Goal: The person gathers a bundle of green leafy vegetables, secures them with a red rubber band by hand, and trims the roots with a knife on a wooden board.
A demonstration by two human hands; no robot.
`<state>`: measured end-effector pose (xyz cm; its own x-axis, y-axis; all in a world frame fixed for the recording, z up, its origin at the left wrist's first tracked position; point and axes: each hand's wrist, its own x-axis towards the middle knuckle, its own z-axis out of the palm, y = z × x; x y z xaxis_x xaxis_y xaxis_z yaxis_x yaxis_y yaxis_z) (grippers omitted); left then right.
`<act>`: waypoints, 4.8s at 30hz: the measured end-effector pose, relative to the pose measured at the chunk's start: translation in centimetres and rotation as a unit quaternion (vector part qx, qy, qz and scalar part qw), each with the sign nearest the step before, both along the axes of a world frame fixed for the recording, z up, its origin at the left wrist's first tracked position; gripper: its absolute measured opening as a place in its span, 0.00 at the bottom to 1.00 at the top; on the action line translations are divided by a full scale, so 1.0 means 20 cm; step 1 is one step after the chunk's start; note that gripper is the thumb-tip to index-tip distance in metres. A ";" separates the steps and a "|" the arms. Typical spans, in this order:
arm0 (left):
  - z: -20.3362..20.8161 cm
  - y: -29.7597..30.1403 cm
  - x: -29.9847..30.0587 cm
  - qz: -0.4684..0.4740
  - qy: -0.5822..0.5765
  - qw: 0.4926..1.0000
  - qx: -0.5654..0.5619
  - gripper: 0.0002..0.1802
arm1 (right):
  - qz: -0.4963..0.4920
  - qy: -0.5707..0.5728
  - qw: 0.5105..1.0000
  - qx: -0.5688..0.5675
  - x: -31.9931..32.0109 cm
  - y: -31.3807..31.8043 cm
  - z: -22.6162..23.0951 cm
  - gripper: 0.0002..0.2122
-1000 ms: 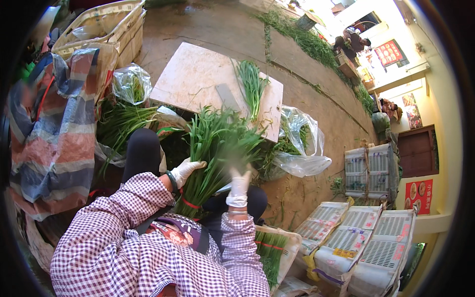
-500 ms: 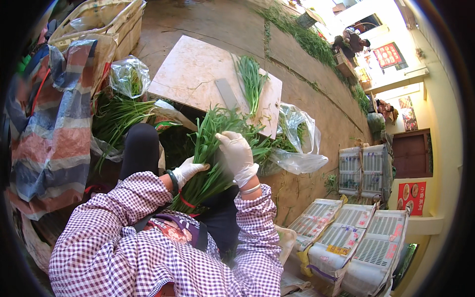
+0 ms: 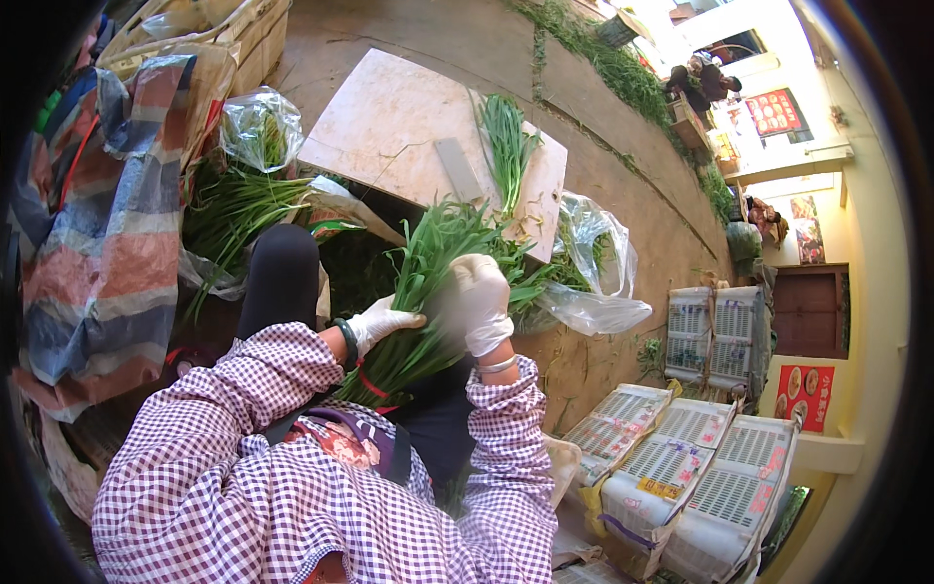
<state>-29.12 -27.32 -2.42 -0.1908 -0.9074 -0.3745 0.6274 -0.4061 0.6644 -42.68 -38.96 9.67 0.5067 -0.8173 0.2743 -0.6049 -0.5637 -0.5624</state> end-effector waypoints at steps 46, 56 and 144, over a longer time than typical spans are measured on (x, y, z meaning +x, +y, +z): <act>-0.16 0.01 -0.07 0.009 0.014 0.998 0.054 0.27 | 0.146 0.215 0.957 0.130 0.19 0.03 0.04 0.09; -0.14 0.00 -0.08 0.003 -0.016 0.999 0.028 0.24 | 0.142 0.286 0.947 -0.045 0.03 0.22 -0.18 0.04; -0.15 -0.04 0.07 0.060 -0.018 0.997 0.035 0.21 | -0.240 -0.278 0.872 0.324 -0.21 0.35 -0.42 0.11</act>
